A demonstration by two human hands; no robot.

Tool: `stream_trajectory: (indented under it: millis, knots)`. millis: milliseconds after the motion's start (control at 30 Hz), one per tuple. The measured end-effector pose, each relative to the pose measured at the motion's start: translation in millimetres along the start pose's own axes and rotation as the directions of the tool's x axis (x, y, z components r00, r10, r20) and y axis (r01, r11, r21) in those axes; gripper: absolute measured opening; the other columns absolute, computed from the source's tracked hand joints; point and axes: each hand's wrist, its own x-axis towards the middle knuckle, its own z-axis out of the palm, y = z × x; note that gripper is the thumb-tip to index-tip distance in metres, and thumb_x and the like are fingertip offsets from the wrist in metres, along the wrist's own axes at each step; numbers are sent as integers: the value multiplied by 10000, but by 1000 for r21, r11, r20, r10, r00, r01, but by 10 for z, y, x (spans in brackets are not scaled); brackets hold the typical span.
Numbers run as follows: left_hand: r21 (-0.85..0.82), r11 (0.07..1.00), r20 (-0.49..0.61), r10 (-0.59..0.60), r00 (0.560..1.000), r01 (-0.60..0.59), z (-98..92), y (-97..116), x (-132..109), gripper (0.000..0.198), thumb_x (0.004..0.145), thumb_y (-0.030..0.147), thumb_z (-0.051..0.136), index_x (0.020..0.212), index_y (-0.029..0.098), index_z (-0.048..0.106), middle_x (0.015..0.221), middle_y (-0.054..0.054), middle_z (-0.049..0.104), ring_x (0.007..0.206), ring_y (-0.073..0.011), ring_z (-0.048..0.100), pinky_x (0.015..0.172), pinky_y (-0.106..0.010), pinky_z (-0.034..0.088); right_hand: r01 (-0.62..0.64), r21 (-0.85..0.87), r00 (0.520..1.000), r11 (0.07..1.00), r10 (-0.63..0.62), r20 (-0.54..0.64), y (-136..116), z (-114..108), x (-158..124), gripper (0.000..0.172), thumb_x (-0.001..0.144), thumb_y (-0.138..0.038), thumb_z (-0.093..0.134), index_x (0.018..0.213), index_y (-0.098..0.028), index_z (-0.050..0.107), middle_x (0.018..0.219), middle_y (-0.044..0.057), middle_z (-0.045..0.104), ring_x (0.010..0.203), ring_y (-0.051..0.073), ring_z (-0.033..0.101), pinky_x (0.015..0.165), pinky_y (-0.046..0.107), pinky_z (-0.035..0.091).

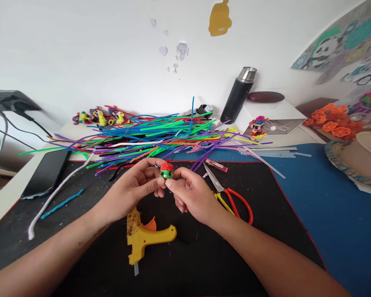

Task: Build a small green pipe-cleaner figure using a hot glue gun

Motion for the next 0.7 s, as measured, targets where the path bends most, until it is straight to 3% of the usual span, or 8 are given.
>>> stream_trajectory:
  millis: [700]
  knots:
    - [-43,999,3,-17,1000,17,-4,35,0,347,1012,391,809,1281,214,680,950,-44,743,784,-184,713,712,-304,563,6,5,1000,1000,-6,1,-18,13,-3,284,973,-473,710,942,-239,551,551,-113,547,410,95,468,443,237,370]
